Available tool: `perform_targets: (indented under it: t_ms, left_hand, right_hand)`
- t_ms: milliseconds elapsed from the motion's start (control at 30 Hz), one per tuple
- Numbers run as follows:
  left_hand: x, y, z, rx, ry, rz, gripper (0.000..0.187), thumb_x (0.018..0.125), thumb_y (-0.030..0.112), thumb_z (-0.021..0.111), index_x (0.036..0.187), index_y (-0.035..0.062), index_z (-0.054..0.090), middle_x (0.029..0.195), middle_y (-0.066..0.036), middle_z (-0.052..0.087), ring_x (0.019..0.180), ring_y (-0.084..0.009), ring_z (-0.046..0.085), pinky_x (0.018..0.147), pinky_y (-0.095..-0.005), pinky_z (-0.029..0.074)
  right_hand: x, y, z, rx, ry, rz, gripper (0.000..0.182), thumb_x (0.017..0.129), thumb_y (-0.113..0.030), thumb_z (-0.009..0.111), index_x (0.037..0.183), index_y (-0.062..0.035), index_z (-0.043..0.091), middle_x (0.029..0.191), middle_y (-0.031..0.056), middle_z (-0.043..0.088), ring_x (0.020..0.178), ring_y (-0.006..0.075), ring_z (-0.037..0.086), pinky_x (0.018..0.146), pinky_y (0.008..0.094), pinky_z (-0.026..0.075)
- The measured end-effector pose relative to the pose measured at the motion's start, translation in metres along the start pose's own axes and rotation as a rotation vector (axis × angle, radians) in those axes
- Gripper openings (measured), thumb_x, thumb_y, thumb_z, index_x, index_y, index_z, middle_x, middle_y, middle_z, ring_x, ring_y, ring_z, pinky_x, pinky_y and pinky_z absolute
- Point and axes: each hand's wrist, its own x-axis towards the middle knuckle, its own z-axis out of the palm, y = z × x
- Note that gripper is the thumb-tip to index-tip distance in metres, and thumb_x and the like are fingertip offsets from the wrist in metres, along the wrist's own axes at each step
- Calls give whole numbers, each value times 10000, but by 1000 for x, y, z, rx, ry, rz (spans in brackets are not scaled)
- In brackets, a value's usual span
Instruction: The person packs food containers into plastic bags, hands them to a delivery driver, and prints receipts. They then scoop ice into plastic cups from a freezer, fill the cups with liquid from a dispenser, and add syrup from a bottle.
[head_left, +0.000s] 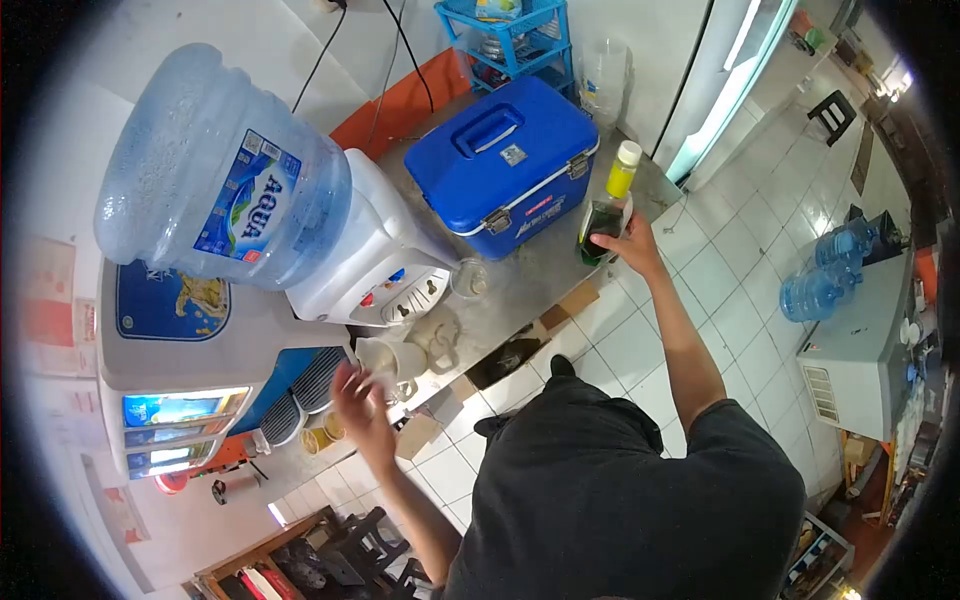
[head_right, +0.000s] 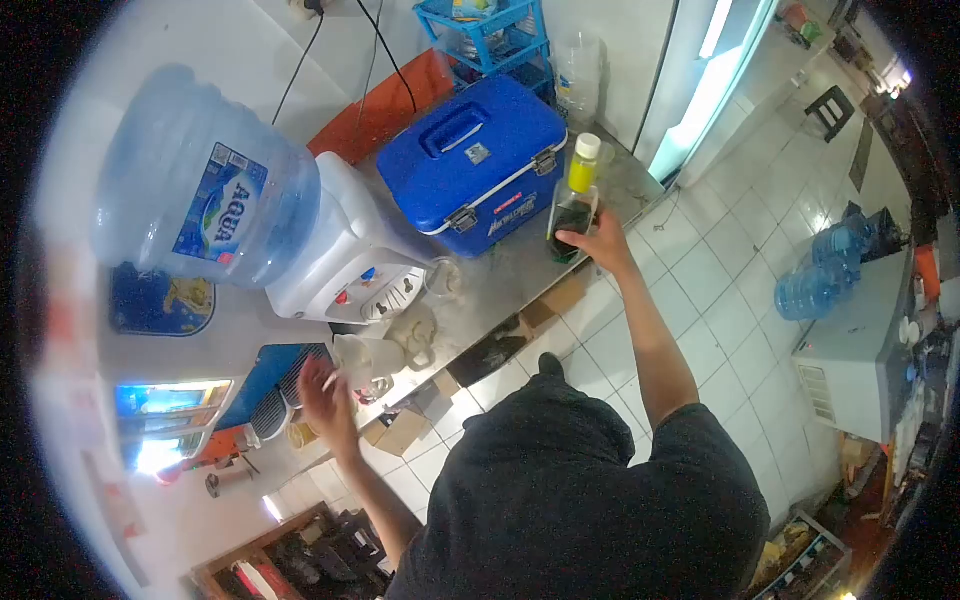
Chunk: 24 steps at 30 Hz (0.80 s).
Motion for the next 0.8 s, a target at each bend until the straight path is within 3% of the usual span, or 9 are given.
perform_targets:
  t_ms: [100, 200, 333, 400, 533, 633, 733, 800]
  left_hand:
    - [34, 59, 87, 77, -314, 163, 524, 846, 29, 729, 1334, 44, 538, 1227, -110, 599, 1081, -204, 607, 914, -333, 497]
    - [70, 127, 143, 65, -456, 394, 555, 832, 101, 762, 1345, 59, 554, 1201, -111, 615, 1076, -223, 611, 895, -351, 492]
    - [109, 198, 175, -6, -512, 578, 520, 861, 112, 737, 1352, 74, 568, 1166, -112, 638, 1023, -251, 631, 866, -357, 505]
    - [124, 214, 171, 135, -784, 692, 465, 898, 123, 702, 1345, 69, 585, 1233, -130, 637, 982, -213, 638, 811, -317, 503]
    - [129, 215, 157, 175, -776, 776, 386, 899, 134, 699, 1275, 70, 640, 1102, -123, 658, 861, -232, 641, 723, -335, 504]
    - [126, 213, 147, 220, -713, 788, 308, 880, 117, 713, 1169, 15, 674, 964, -128, 653, 796, -252, 632, 693, -359, 507]
    - [127, 210, 127, 412, -655, 745, 307, 898, 230, 708, 1084, -12, 680, 916, -153, 641, 771, -283, 633, 666, -392, 502]
    - [123, 212, 112, 890, -620, 581, 422, 899, 383, 687, 1040, -14, 667, 937, -180, 648, 784, -323, 652, 676, -409, 511]
  right_hand:
    - [-7, -40, 2, -58, -75, -57, 649, 680, -232, 902, 1229, -36, 618, 1152, 100, 670, 1125, 209, 604, 1013, 373, 440]
    - [-21, -112, 10, -20, -219, -116, 709, 659, -247, 915, 1259, -33, 603, 1209, 110, 654, 1181, 224, 577, 1057, 379, 409]
    - [-30, -140, 23, -65, -364, -171, 810, 628, -276, 934, 1303, -14, 569, 1244, 120, 642, 1185, 236, 579, 1056, 379, 411]
    - [-33, -149, 29, -82, -427, -171, 832, 618, -280, 940, 1307, -7, 563, 1244, 121, 641, 1174, 238, 585, 1048, 377, 417]
    - [-34, -151, 41, -57, -477, -249, 858, 602, -307, 950, 1293, 15, 554, 1210, 133, 642, 1126, 239, 597, 1008, 371, 440]
    - [-33, -144, 49, -124, -478, -303, 819, 608, -326, 947, 1245, 17, 565, 1150, 140, 647, 1086, 241, 605, 976, 370, 452]
    - [-30, -143, 62, -276, -504, -309, 775, 615, -340, 942, 1194, 17, 573, 1106, 158, 648, 1066, 266, 613, 948, 381, 463]
    - [-29, -144, 76, -361, -552, -305, 753, 620, -342, 939, 1172, 18, 574, 1094, 169, 646, 1062, 288, 617, 933, 390, 470]
